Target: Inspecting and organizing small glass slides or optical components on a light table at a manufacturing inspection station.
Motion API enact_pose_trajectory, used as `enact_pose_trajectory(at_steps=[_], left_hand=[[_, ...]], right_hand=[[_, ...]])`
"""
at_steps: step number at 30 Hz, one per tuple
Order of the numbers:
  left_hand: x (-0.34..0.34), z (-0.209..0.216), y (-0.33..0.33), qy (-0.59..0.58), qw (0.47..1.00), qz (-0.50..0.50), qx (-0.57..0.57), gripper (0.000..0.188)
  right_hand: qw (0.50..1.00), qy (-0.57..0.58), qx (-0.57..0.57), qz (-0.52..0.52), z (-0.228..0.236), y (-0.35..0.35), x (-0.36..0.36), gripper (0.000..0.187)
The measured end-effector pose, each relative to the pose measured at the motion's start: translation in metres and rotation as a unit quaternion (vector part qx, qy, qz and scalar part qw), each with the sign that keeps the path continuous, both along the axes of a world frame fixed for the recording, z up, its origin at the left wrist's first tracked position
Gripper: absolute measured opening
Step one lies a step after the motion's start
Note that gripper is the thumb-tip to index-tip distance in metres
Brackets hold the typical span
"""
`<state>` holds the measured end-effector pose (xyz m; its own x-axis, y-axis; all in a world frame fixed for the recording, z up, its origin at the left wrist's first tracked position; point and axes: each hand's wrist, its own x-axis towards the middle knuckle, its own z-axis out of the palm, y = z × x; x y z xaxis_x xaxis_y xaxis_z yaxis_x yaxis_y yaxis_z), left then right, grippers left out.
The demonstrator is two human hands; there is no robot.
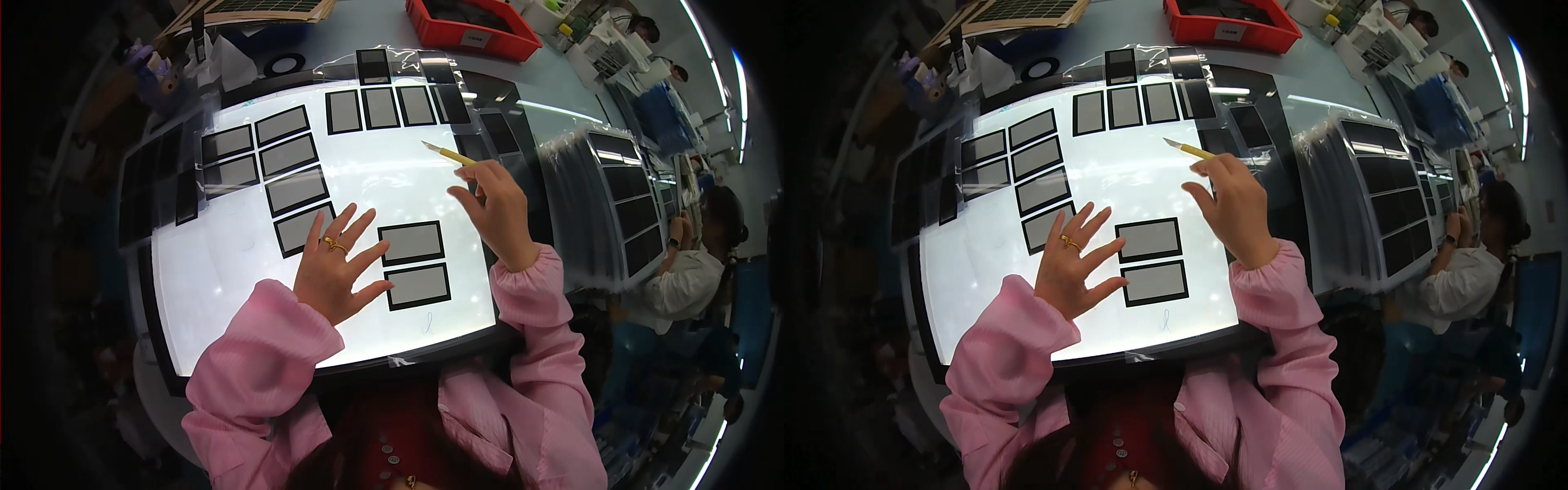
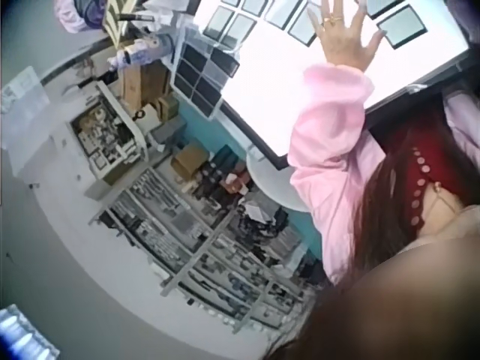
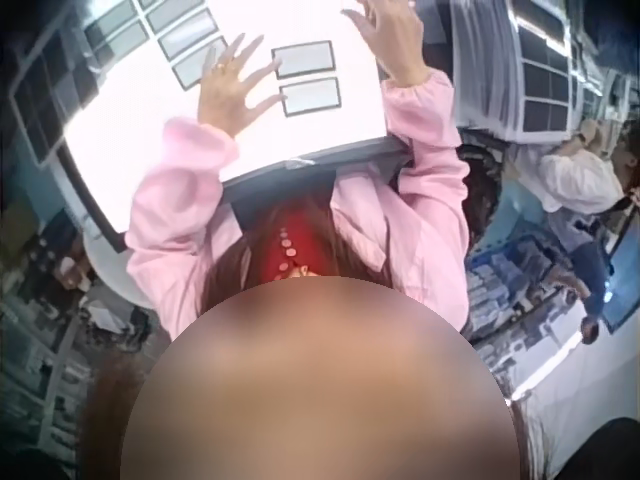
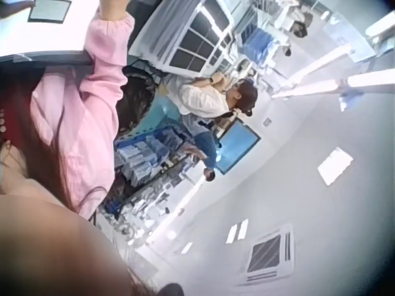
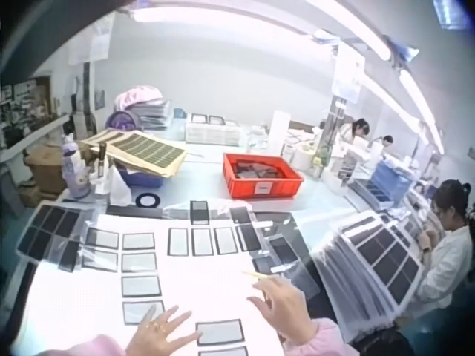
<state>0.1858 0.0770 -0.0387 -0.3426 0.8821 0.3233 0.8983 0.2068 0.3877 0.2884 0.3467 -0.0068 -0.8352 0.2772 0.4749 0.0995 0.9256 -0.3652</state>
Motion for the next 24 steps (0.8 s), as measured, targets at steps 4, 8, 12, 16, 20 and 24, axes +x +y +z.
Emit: enact_pose_trajectory(at_steps=[4,8,12,16,20,24], left_hand=[[0.008,0.008,0.003,-0.293,0.951,0.022,0.099,0.05],[0.015,0.017,0.007,-0.582,0.797,0.064,0.149,0.063],[0.002,0.041,0.022,-0.745,0.625,0.142,0.183,0.069],[-0.01,0.033,0.025,-0.705,0.68,0.161,0.122,0.077],[-0.005,0.025,0.036,-0.572,0.807,0.13,0.068,0.085],[0.002,0.03,0.032,-0.544,0.832,0.103,-0.02,0.09]], right_hand=[[0.984,0.017,0.175,-0.019,-0.011,0.026,-0.025,0.026],[0.973,-0.046,0.219,-0.062,-0.018,0.027,-0.032,0.02],[0.973,-0.035,0.219,-0.07,-0.023,0.031,-0.036,0.017],[0.976,-0.027,0.209,-0.061,-0.023,0.032,-0.037,0.011],[0.976,0.03,0.213,-0.044,-0.026,0.032,-0.036,0.011],[0.981,0.018,0.186,-0.041,-0.024,0.03,-0.03,0.008]])
